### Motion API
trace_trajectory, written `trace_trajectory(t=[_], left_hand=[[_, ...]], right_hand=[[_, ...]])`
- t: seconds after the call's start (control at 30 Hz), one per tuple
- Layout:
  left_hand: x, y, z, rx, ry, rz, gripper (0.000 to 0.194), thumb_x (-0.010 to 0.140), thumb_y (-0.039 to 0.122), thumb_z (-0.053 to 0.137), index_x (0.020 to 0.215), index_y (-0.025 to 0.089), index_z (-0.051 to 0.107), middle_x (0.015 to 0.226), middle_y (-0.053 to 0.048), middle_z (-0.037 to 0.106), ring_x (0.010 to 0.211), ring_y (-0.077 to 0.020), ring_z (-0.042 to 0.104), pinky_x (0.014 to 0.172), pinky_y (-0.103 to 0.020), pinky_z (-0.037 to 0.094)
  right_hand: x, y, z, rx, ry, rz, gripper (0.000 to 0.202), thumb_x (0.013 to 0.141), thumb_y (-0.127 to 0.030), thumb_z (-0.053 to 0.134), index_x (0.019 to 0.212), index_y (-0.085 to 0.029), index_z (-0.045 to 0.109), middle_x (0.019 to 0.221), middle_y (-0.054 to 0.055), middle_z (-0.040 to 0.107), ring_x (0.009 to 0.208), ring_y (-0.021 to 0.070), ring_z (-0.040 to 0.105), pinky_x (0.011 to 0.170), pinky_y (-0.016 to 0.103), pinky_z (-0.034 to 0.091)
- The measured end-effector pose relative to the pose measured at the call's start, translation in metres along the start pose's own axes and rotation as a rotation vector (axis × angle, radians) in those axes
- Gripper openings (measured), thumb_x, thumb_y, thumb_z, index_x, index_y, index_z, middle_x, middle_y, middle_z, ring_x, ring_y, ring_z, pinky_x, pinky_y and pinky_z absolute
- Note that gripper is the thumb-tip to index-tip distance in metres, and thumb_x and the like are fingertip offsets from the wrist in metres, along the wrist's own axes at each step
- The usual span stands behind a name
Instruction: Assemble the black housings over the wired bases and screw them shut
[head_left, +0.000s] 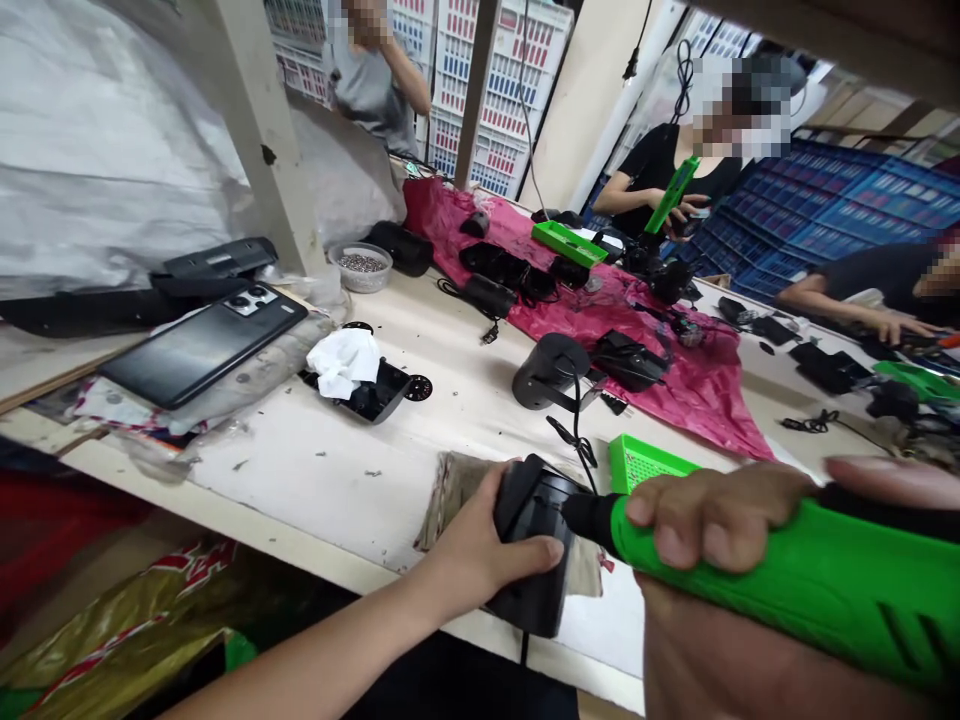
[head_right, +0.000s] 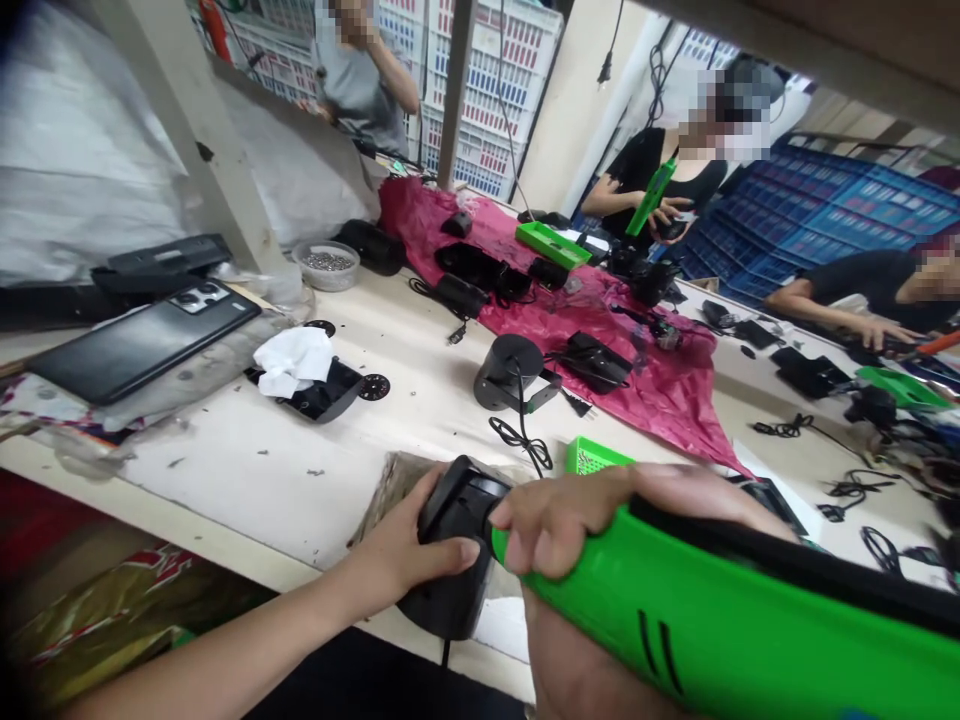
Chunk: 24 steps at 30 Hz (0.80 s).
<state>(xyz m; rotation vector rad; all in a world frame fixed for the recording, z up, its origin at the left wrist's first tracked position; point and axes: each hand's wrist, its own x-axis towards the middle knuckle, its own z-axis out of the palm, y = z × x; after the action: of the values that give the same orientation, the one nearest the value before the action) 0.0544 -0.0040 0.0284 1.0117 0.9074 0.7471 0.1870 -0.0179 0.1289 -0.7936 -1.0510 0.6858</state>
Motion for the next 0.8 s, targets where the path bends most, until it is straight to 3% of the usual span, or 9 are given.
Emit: trace_trajectory(t=[0.1,0.2,0.33,0.57,0.8], left_hand=[[0.0,0.001,0.001,0.026,0.005,0.026,0.07,0.068,0.034,0.076,0.129,0.021,0.044,0.115,-0.009,0.064,0.109,-0.0301,0.058,0.097,-0.042,0.041],[0.002,0.003,0.0,0.036,0.015,0.047,0.062,0.07,0.035,0.072,0.124,0.018,0.047,0.109,-0.009,0.064,0.105,-0.0293,0.058,0.093,-0.04,0.043],[0.002,0.005,-0.002,0.094,0.016,0.033,0.063,0.07,0.035,0.072,0.124,0.018,0.046,0.11,-0.009,0.064,0.105,-0.0297,0.058,0.093,-0.041,0.043],[-0.004,-0.001,-0.001,0.104,-0.005,0.08,0.067,0.072,0.037,0.072,0.129,0.021,0.042,0.114,-0.009,0.062,0.107,-0.0299,0.058,0.096,-0.042,0.042],[-0.006,-0.001,0.002,0.094,0.037,0.086,0.063,0.073,0.035,0.071,0.127,0.019,0.043,0.112,-0.009,0.063,0.106,-0.0292,0.058,0.095,-0.041,0.042]], right_hand=[[-0.002,0.007,0.014,-0.021,0.025,-0.084,0.034,0.078,-0.056,0.065,0.091,-0.024,0.06,0.057,-0.006,0.058,0.046,0.0134,0.052,0.051,0.034,0.049],[-0.003,0.019,0.02,0.084,0.05,-0.093,0.044,0.076,-0.065,0.062,0.089,-0.024,0.061,0.056,-0.007,0.056,0.044,0.0112,0.049,0.049,0.03,0.046],[-0.002,0.028,0.017,0.134,0.05,-0.089,0.049,0.074,-0.07,0.06,0.089,-0.024,0.061,0.057,-0.008,0.054,0.044,0.0097,0.048,0.048,0.027,0.044],[0.0,0.019,0.006,0.164,-0.003,-0.004,0.055,0.065,-0.073,0.065,0.089,-0.024,0.06,0.054,-0.009,0.053,0.04,0.01,0.046,0.043,0.027,0.042],[-0.009,0.024,0.013,0.132,0.031,-0.165,0.053,0.071,-0.076,0.056,0.088,-0.026,0.061,0.054,-0.008,0.052,0.04,0.0113,0.046,0.043,0.029,0.044]])
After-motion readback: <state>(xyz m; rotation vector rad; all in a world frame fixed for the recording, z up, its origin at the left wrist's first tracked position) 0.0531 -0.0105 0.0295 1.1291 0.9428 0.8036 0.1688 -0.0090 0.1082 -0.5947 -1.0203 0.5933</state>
